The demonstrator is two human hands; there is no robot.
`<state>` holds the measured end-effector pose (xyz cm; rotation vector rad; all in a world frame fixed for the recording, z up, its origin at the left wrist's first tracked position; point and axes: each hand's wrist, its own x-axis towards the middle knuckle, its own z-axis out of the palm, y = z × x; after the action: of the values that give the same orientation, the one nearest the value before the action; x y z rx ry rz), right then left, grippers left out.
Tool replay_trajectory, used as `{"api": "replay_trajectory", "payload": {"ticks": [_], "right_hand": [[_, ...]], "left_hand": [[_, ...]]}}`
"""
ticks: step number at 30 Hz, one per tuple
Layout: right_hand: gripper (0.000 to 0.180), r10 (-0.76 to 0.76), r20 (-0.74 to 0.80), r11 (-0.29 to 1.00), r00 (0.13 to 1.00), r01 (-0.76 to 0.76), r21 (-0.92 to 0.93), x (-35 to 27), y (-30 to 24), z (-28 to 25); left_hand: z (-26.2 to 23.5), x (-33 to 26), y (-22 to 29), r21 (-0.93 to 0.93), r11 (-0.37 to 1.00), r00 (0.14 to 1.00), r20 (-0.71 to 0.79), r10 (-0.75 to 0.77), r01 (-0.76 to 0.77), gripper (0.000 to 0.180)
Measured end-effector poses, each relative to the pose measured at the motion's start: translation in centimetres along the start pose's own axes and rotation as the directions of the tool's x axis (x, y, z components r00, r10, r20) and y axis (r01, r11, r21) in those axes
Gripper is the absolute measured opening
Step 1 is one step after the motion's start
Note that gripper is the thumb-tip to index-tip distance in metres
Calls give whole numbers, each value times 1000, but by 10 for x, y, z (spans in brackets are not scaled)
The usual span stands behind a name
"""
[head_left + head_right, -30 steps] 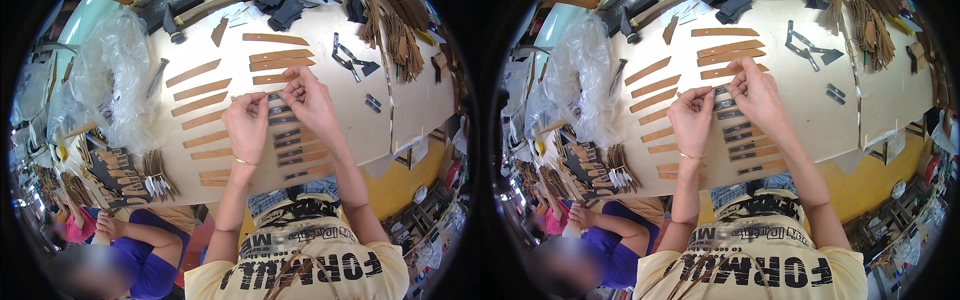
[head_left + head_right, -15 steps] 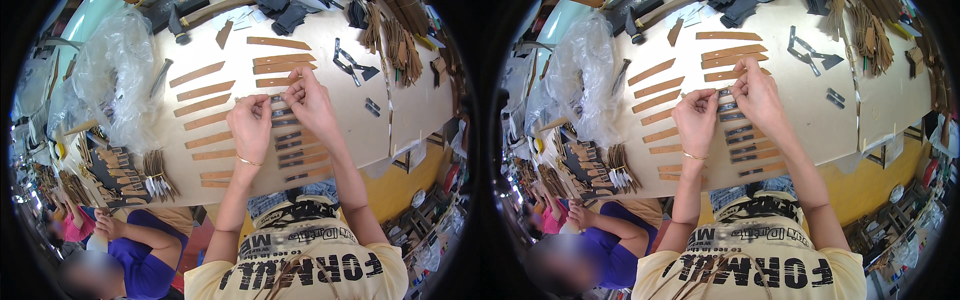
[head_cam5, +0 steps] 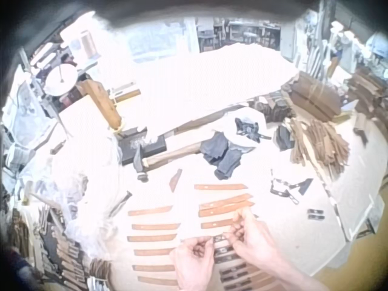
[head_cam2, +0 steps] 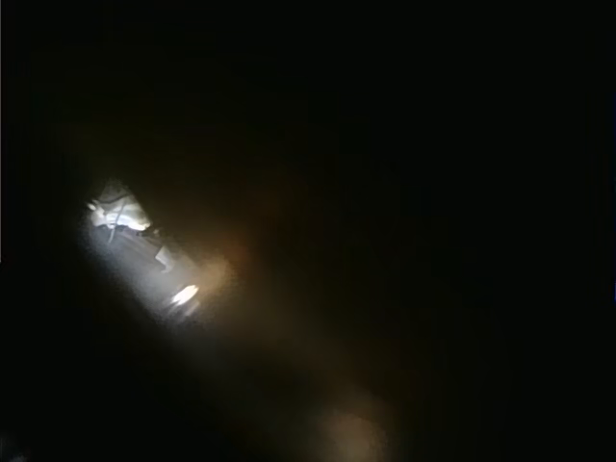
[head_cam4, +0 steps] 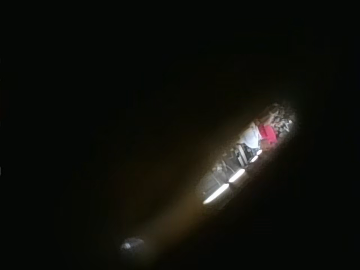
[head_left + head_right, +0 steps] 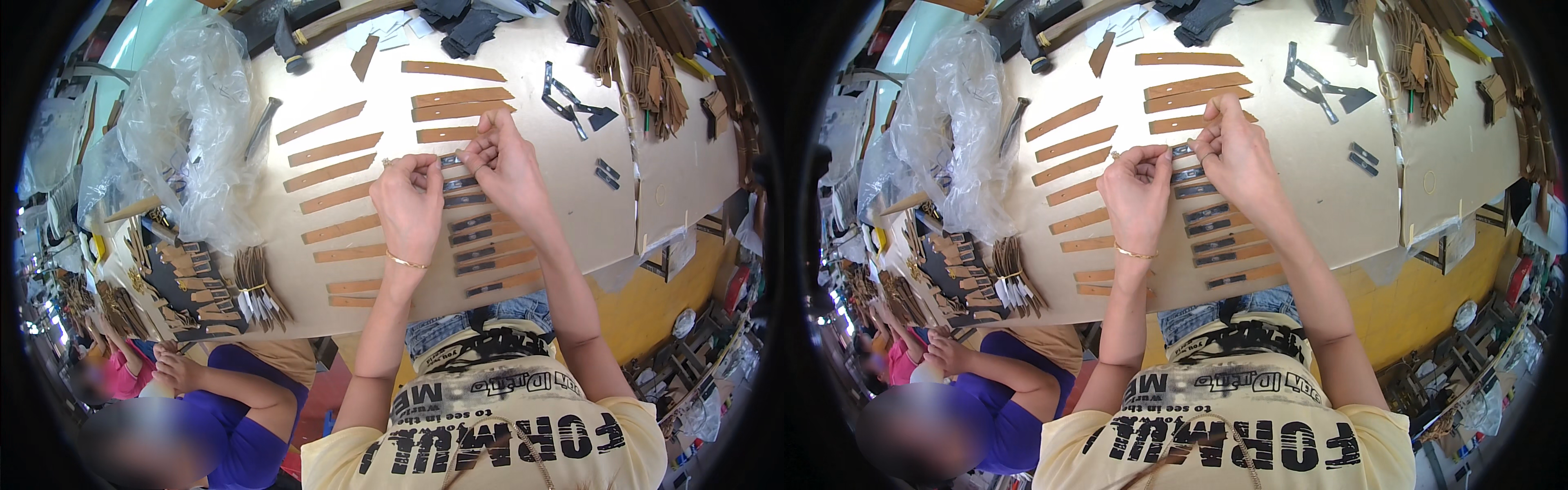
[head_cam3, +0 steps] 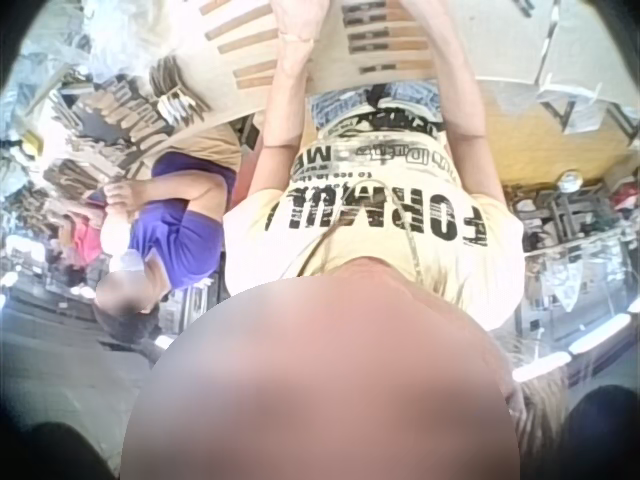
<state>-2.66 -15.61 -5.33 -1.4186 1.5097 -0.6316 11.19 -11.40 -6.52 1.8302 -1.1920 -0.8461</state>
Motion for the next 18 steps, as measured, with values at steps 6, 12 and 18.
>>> {"api": "replay_trajectory", "payload": {"ticks": [6, 12, 18], "right_hand": [[31, -35, -18, 999, 999, 35, -21, 0, 3, 3], [32, -61, -18, 996, 998, 60, -73, -1, 4, 5], [32, -63, -21, 992, 998, 60, -112, -1, 3, 6]], "left_hand": [[1, -1, 0, -7, 1000, 1000, -5, -2, 2, 11], [3, -2, -1, 8, 1000, 1000, -12, -17, 17, 7], [2, -3, -1, 60, 998, 999, -29, 28, -26, 12]]}}
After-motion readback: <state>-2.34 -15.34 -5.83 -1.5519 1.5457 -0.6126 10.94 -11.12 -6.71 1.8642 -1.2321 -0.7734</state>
